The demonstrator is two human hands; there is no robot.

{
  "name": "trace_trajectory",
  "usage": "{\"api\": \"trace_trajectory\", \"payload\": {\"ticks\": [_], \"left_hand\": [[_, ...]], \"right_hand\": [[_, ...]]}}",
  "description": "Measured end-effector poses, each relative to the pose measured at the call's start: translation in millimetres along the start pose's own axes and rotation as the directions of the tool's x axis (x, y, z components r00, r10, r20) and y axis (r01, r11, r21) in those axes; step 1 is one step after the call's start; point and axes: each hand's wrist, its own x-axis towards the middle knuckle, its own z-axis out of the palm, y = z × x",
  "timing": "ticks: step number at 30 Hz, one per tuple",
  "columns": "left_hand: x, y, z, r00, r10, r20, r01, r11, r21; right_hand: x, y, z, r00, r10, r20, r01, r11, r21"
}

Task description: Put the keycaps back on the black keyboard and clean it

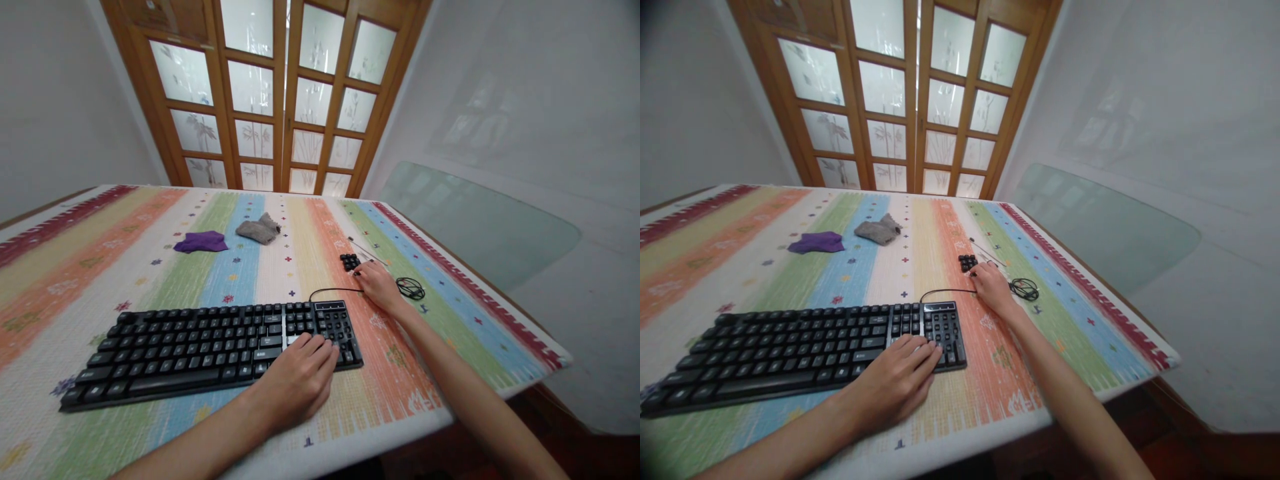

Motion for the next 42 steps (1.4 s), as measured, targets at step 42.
{"api": "trace_trajectory", "payload": {"ticks": [42], "left_hand": [[2.1,-3.8,-2.6,0.999,0.003,-0.033,-0.005,0.997,-0.071]], "right_hand": [[-82.7,-110.7,-62.9,0.992,-0.09,0.091,0.023,0.823,0.567]]}}
